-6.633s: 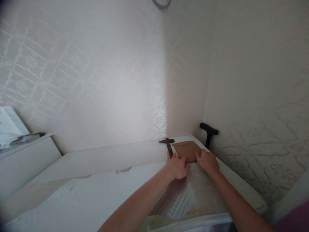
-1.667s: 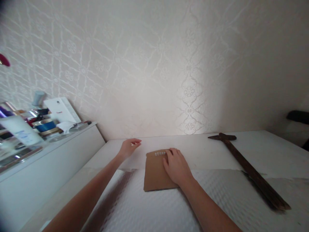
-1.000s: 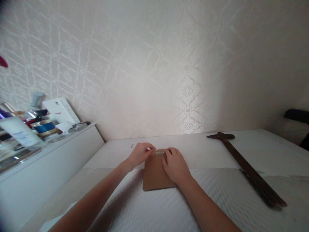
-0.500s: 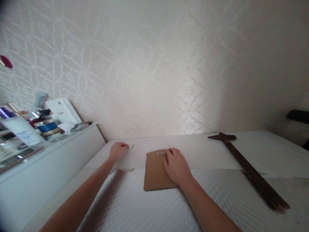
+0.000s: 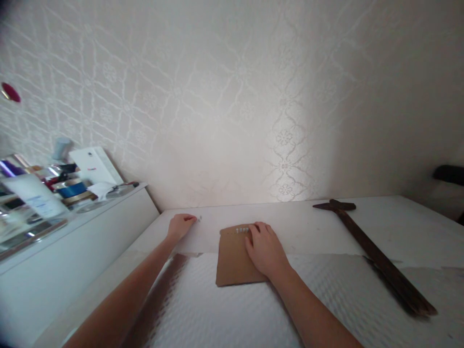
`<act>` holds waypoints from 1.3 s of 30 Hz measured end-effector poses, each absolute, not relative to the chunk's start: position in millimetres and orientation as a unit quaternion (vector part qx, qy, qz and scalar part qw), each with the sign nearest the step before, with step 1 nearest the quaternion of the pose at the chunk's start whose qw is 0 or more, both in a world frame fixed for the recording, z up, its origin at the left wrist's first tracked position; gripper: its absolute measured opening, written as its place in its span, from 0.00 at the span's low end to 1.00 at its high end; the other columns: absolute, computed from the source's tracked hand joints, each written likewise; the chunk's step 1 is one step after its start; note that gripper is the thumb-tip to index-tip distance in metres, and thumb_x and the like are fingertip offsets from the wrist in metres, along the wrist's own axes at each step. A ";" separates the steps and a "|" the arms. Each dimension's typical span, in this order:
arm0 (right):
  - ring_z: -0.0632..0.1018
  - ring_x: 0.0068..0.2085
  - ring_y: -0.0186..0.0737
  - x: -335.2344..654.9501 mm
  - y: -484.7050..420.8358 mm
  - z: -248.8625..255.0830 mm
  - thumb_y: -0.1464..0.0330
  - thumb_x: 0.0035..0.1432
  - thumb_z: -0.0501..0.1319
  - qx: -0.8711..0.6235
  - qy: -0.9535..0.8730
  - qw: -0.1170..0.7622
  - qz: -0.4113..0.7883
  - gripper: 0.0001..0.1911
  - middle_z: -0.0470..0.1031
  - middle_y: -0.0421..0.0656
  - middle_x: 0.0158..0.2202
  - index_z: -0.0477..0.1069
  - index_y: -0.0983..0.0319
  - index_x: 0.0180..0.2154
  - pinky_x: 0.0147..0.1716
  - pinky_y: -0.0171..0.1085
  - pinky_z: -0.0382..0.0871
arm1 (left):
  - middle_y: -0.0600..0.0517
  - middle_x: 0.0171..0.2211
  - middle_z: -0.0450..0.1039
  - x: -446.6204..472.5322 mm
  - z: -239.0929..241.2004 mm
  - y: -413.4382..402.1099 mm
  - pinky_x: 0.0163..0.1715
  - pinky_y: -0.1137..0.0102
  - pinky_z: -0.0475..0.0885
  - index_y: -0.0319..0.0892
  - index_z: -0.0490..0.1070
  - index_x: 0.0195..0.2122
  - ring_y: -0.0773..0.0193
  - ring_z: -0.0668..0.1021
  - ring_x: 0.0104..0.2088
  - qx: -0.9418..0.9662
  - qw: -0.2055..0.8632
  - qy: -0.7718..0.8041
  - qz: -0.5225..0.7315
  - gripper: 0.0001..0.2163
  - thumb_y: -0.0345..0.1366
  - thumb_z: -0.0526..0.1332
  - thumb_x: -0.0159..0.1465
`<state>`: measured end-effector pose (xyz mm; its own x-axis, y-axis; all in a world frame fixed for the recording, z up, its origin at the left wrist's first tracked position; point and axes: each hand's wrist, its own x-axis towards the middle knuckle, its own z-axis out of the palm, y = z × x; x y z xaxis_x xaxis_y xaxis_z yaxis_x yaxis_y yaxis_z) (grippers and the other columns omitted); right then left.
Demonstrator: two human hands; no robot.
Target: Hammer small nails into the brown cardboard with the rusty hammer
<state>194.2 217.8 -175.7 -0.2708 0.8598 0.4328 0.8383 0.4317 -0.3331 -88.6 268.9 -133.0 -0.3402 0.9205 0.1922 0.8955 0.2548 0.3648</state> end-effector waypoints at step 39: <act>0.70 0.52 0.49 194.7 217.6 -174.1 0.70 0.61 0.52 -0.534 -0.799 0.274 0.031 0.19 0.71 0.55 0.50 0.70 0.70 0.51 0.54 0.43 0.62 | 0.50 0.35 0.79 25.1 -133.7 246.5 0.43 0.69 0.69 0.41 0.77 0.36 0.60 0.78 0.39 0.824 0.012 0.549 0.135 0.08 0.35 0.58 0.65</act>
<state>194.7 217.6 -174.1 -0.2796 0.8710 0.4039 0.8366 0.4274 -0.3426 25.1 246.5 -133.7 0.3597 0.9092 0.2097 0.9029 -0.3958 0.1678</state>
